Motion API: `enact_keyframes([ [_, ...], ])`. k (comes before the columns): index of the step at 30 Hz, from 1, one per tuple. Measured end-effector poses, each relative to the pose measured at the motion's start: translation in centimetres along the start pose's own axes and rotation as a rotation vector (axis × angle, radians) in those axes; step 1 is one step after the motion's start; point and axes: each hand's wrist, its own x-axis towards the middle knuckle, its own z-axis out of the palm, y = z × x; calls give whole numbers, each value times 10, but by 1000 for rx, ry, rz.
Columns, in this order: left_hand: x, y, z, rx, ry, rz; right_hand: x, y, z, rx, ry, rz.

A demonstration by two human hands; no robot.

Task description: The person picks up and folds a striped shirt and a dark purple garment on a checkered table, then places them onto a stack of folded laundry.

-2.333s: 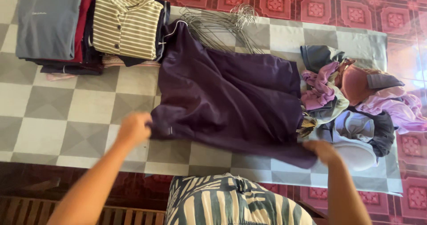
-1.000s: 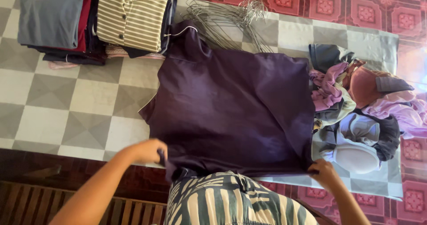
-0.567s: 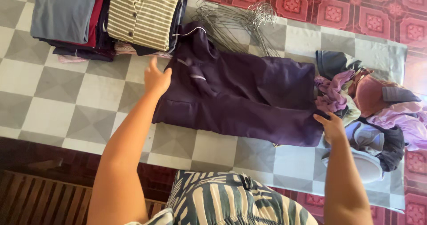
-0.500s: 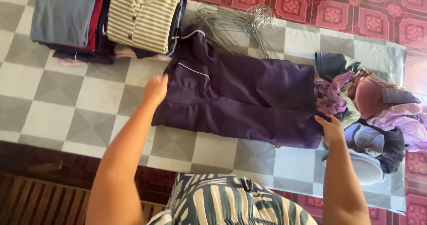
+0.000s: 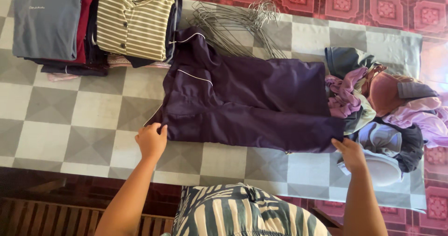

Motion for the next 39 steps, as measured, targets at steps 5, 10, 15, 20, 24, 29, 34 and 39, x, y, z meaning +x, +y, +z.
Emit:
enact_keyframes([
  [5, 6, -4, 0, -476, 12, -154, 2, 5, 4, 308, 135, -339],
  [10, 58, 16, -6, -554, 69, 61, 58, -45, 15, -187, 242, -470],
  [15, 162, 74, -62, -896, 203, 171, 87, -159, -43, -503, 685, -851],
  [20, 206, 100, -153, -912, 140, 154, 92, -204, -91, -344, 664, -854],
  [24, 195, 81, -159, -815, 49, 188, 98, -149, -90, -387, 472, -658],
  [29, 127, 0, -88, -715, -211, 78, 47, -56, -29, -446, 236, -468],
  [34, 49, -59, -35, -426, -488, -154, -14, -5, 34, -86, 197, -75],
  [39, 24, -73, -33, -609, -515, -211, -29, 7, 34, 287, 190, 206],
])
